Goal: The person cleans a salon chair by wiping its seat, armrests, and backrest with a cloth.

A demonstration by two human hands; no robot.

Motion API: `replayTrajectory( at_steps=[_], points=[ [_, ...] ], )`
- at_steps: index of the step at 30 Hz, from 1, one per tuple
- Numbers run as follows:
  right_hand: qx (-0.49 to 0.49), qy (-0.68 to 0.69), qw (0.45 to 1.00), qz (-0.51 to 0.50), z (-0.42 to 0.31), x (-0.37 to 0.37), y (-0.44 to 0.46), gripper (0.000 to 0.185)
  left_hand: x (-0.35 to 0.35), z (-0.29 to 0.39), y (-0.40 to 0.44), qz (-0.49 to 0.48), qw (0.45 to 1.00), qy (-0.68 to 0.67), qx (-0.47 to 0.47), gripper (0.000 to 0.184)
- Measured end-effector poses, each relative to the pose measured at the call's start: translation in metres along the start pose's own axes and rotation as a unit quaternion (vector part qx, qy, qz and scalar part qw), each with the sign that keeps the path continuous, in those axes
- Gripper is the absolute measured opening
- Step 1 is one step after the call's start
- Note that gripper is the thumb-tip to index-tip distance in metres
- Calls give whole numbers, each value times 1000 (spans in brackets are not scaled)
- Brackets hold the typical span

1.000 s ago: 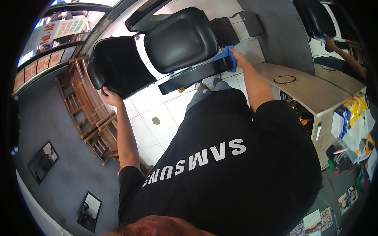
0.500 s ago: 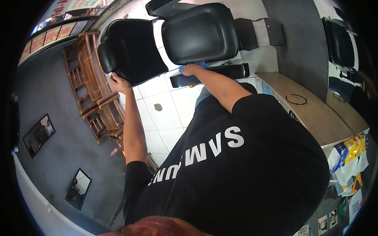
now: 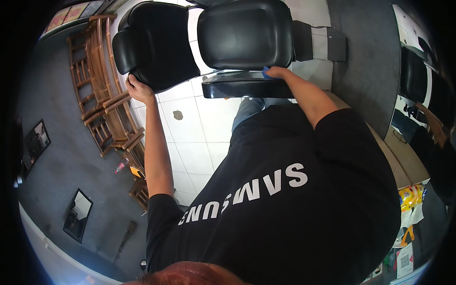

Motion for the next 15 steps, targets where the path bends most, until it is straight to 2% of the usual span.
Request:
replayTrajectory(
  at_steps=[3, 6, 7, 8, 11, 13, 15],
  points=[
    [-86, 20, 995, 48, -60, 15, 45, 70, 1, -2, 2, 3, 1000, -5, -4, 47],
    [-167, 56, 983, 56, -171, 40, 39, 70, 0, 1, 2, -9, 1000, 13, -20, 48],
    [-121, -61, 990, 42, -203, 46, 32, 66, -1, 1, 2, -16, 999, 21, -29, 48],
    [-126, -110, 985, 49, -227, 46, 12, 62, 0, 0, 2, -10, 1000, 13, -24, 48],
    [-156, 0, 986, 50, -260, 59, 23, 62, 0, -6, 1, -3, 1000, -11, -14, 48],
    [-232, -35, 972, 19, -275, 71, 29, 64, 2, -7, 1, -3, 1000, -26, -13, 48],
    [-232, 10, 973, -10, -267, 71, 37, 70, 2, -3, 0, -14, 1000, -23, -8, 48]
  ],
)
Point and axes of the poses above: each hand's wrist, its own y-axis towards the middle knuckle, its own x-axis out of the palm, z = x × y, the point moved 4 cm from there along y, towards the middle knuckle, and after that the axes turned 1 degree about -y, right-handed, at the moved point
